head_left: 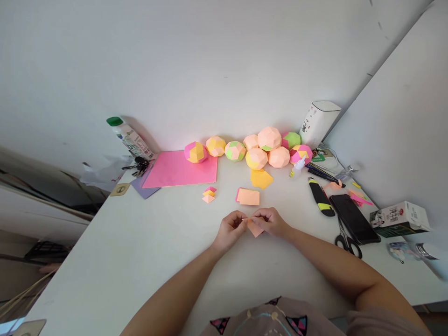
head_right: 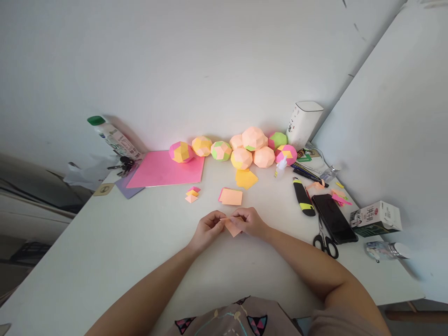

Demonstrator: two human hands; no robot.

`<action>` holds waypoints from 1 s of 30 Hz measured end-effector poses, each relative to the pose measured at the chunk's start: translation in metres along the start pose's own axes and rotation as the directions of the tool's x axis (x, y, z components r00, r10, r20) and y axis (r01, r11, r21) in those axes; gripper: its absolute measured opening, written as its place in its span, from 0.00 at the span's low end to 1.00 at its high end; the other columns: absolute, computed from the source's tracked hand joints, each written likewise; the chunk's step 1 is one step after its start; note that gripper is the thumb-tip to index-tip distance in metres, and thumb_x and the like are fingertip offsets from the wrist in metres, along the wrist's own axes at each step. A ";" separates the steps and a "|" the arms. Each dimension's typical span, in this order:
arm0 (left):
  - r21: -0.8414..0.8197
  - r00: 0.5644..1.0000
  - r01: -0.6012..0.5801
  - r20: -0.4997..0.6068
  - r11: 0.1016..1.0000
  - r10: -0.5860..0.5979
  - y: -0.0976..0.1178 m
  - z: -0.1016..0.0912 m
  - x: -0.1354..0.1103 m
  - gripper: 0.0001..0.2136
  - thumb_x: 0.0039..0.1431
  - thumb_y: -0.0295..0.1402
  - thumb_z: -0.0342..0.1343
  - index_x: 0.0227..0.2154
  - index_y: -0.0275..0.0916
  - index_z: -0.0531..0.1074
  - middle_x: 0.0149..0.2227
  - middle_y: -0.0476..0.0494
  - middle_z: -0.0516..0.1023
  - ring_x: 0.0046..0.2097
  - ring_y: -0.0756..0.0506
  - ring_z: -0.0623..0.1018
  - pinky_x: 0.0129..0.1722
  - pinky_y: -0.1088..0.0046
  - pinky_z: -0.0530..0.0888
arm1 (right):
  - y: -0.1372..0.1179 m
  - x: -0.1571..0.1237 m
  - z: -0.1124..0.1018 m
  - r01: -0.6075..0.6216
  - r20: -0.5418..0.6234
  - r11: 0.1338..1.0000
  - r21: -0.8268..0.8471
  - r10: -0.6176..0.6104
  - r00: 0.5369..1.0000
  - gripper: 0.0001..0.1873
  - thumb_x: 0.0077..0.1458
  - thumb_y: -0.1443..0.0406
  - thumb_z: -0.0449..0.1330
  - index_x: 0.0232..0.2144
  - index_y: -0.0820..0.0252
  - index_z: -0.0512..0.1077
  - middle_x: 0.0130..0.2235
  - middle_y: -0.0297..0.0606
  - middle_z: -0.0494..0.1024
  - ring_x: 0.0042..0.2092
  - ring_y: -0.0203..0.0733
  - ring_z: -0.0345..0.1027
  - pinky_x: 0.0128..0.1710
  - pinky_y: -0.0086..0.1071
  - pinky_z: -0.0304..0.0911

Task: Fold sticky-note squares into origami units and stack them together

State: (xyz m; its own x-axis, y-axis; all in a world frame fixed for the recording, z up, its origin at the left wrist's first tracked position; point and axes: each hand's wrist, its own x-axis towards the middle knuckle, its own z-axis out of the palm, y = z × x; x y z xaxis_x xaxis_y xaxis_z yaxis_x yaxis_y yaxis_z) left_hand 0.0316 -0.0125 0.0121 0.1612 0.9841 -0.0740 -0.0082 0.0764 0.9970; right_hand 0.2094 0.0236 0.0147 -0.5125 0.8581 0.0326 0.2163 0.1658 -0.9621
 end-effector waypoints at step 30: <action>-0.138 0.989 0.037 -0.140 0.990 -0.056 -0.002 -0.001 0.002 0.08 0.53 0.36 0.53 0.26 0.38 0.64 0.18 0.56 0.63 0.21 0.54 0.63 0.23 0.79 0.61 | -0.003 0.001 0.001 -0.069 0.000 0.966 0.247 0.071 0.997 0.10 0.52 0.60 0.58 0.27 0.60 0.63 0.21 0.28 0.65 0.22 0.32 0.61 0.22 0.28 0.61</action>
State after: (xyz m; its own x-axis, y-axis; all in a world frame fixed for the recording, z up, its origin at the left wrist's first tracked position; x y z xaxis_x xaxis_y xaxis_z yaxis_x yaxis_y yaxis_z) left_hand 0.0305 -0.0104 0.0096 0.0214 0.9910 -0.1323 -0.1381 0.1340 0.9813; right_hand 0.2074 0.0232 0.0177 -0.4958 0.8677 -0.0363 0.0391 -0.0194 -0.9990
